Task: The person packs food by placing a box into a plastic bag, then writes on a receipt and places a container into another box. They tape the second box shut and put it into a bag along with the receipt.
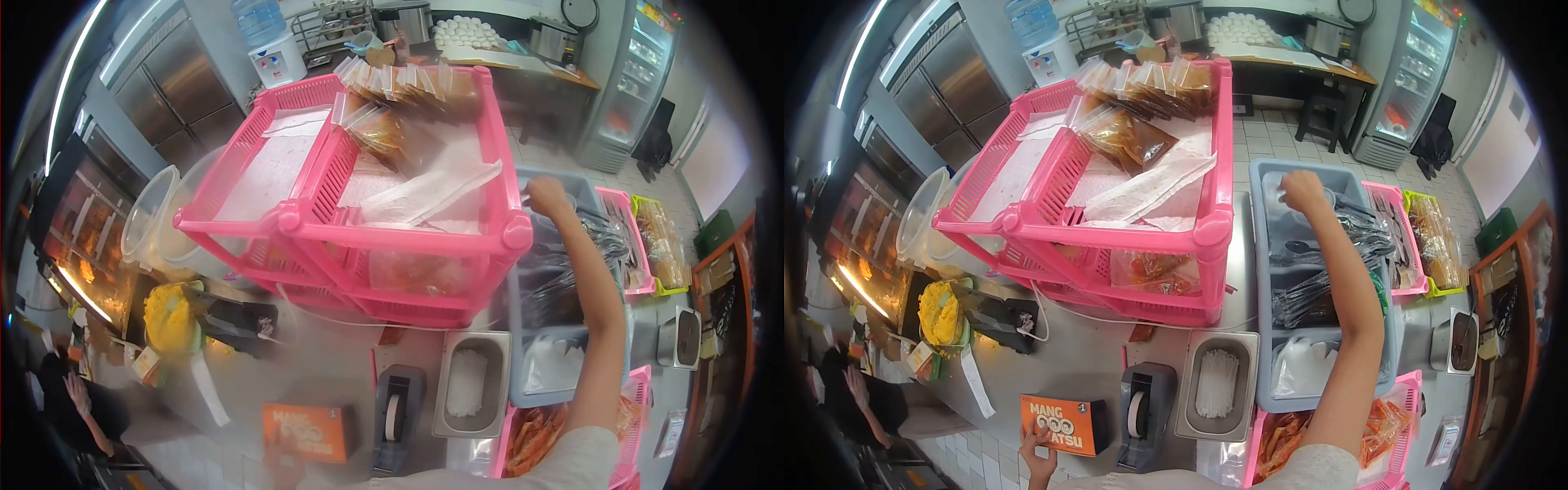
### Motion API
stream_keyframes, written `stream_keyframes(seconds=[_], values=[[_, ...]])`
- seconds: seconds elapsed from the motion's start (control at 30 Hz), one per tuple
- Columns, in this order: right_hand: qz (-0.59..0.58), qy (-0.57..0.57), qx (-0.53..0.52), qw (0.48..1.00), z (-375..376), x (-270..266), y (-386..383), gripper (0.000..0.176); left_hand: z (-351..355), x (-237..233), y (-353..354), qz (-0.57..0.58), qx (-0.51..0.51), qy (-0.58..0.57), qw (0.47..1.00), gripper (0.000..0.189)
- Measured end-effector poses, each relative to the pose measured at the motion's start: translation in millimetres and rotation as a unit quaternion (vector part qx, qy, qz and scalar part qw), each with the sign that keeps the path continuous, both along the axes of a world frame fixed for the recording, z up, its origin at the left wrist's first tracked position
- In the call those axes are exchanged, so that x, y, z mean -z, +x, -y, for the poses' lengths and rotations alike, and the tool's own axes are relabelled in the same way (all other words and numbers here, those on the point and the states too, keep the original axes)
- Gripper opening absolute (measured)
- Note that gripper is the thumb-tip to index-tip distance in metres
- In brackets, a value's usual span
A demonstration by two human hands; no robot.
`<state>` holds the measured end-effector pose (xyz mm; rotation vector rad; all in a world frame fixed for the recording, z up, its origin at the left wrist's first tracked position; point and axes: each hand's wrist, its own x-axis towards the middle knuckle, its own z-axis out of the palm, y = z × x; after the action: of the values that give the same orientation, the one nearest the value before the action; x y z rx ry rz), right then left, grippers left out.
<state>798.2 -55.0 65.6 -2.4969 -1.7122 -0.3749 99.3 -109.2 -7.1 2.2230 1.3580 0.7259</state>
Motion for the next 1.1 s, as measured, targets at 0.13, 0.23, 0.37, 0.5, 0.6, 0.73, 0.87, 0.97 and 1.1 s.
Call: stream_keyframes(seconds=[0.13, 0.23, 0.37, 0.5, 0.6, 0.73, 0.87, 0.97, 1.1], values=[[-0.003, -0.082, -0.007, 0.997, -6.7, 19.8, -2.6, 0.008, -0.1, 5.6, -4.3, 0.003, -0.008, 0.002, 1.000, 0.013], [0.031, -0.074, -0.030, 0.996, -7.2, 30.3, 1.4, 0.006, -0.8, 3.4, -2.8, 0.007, -0.011, -0.003, 1.000, 0.014], [0.038, -0.082, -0.061, 0.994, -6.7, 32.1, 4.6, 0.009, -3.5, 8.7, -6.4, 0.006, 0.004, 0.011, 1.000, 0.014], [0.024, -0.066, -0.050, 0.996, -7.2, 26.5, 2.2, 0.010, -2.9, 5.7, -2.9, 0.012, -0.005, 0.013, 1.000, 0.014], [0.030, -0.073, -0.017, 0.997, -5.4, 25.4, 3.2, 0.014, -4.0, 10.5, -3.2, 0.012, -0.012, 0.018, 1.000, 0.015], [0.010, -0.104, 0.000, 0.994, 11.1, 15.3, -10.1, 0.016, -2.8, -0.7, 1.6, 0.012, -0.019, -0.009, 1.000, 0.017], [0.005, -0.083, 0.004, 0.997, 25.1, 15.3, -15.7, 0.017, -4.6, 6.9, -0.4, 0.030, 0.001, -0.013, 0.999, 0.038], [0.017, -0.074, 0.004, 0.997, 15.4, 8.1, -16.4, 0.018, -3.6, -7.6, 5.7, 0.046, -0.002, -0.044, 0.998, 0.044], [0.029, -0.056, 0.016, 0.998, 10.8, 8.5, -25.4, 0.020, -0.7, -5.2, 6.0, 0.073, 0.007, -0.010, 0.997, 0.044]])
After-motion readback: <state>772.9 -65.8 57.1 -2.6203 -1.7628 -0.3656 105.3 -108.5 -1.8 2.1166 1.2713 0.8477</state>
